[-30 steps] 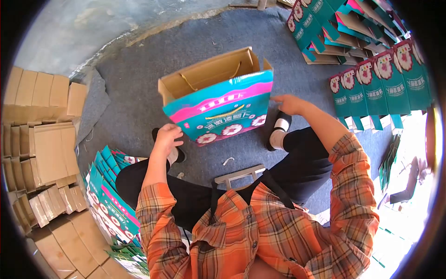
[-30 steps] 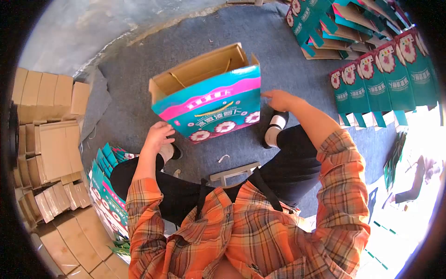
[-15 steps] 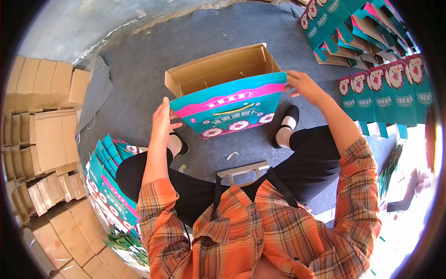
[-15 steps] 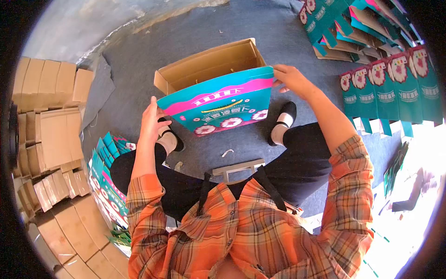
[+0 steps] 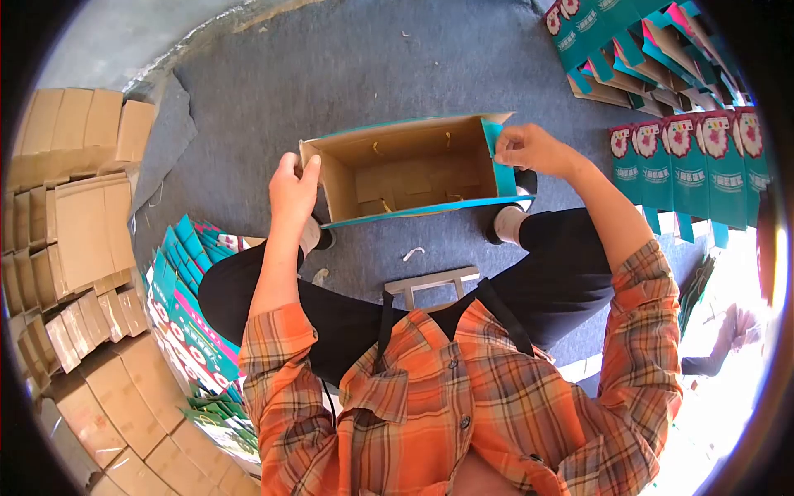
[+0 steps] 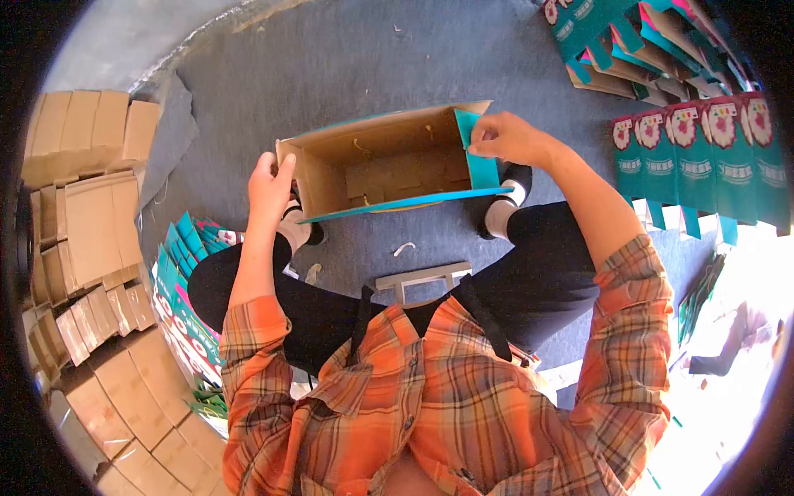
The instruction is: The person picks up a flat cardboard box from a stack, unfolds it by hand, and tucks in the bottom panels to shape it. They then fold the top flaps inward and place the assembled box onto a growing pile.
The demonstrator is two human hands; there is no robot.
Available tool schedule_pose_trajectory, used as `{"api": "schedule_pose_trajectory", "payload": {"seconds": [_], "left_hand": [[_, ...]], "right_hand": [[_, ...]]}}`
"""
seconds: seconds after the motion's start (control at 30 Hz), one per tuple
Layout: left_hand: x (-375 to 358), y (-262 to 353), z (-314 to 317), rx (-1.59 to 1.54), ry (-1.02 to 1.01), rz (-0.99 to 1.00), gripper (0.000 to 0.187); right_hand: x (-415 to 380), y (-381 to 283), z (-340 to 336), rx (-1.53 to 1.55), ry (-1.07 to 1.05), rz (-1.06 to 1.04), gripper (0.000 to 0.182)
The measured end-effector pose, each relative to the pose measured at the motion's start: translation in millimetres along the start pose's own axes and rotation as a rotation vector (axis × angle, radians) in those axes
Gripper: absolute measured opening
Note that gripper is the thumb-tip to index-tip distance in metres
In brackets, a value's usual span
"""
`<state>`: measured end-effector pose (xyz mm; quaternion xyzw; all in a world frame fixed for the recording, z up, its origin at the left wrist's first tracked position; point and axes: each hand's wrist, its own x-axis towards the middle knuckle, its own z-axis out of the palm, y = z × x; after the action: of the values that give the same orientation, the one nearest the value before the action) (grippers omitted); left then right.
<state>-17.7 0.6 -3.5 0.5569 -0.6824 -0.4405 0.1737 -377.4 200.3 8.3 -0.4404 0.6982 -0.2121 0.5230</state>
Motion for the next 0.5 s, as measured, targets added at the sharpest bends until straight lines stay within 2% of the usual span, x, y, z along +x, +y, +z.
{"api": "schedule_pose_trajectory", "payload": {"seconds": [0.07, 0.1, 0.17, 0.23, 0.33, 0.4, 0.43, 0.5], "left_hand": [[-2.8, 1.5, 1.9, 0.229, 0.044, 0.081, 0.027], [-5.3, 2.2, 3.6, 0.192, 0.050, 0.074, 0.024], [-7.3, -0.7, 5.7, 0.231, 0.062, 0.101, 0.025], [-6.1, -5.0, 6.8, 0.269, 0.074, 0.130, 0.025], [-4.6, -14.7, 6.5, 0.189, 0.056, 0.056, 0.025], [-7.3, -14.2, 6.0, 0.183, -0.077, 0.117, 0.027], [-10.4, -14.3, 6.6, 0.185, -0.081, 0.115, 0.027], [-21.4, 1.7, 7.4, 0.100, -0.356, 0.183, 0.048]], "right_hand": [[6.5, -1.6, 2.0, -0.087, 0.011, -0.052, 0.033], [4.8, -5.1, 4.0, -0.085, 0.006, -0.051, 0.033], [-0.5, -15.2, 9.2, -0.029, 0.146, -0.073, 0.044], [-0.2, -20.5, 16.9, -0.024, 0.156, -0.056, 0.051], [3.1, -19.3, 21.7, -0.032, 0.171, -0.034, 0.062], [7.0, -15.9, 23.7, -0.042, 0.178, -0.028, 0.066], [9.1, -13.0, 25.1, -0.052, 0.205, -0.034, 0.068], [8.0, -14.6, 28.2, -0.061, 0.233, -0.036, 0.069]]}}
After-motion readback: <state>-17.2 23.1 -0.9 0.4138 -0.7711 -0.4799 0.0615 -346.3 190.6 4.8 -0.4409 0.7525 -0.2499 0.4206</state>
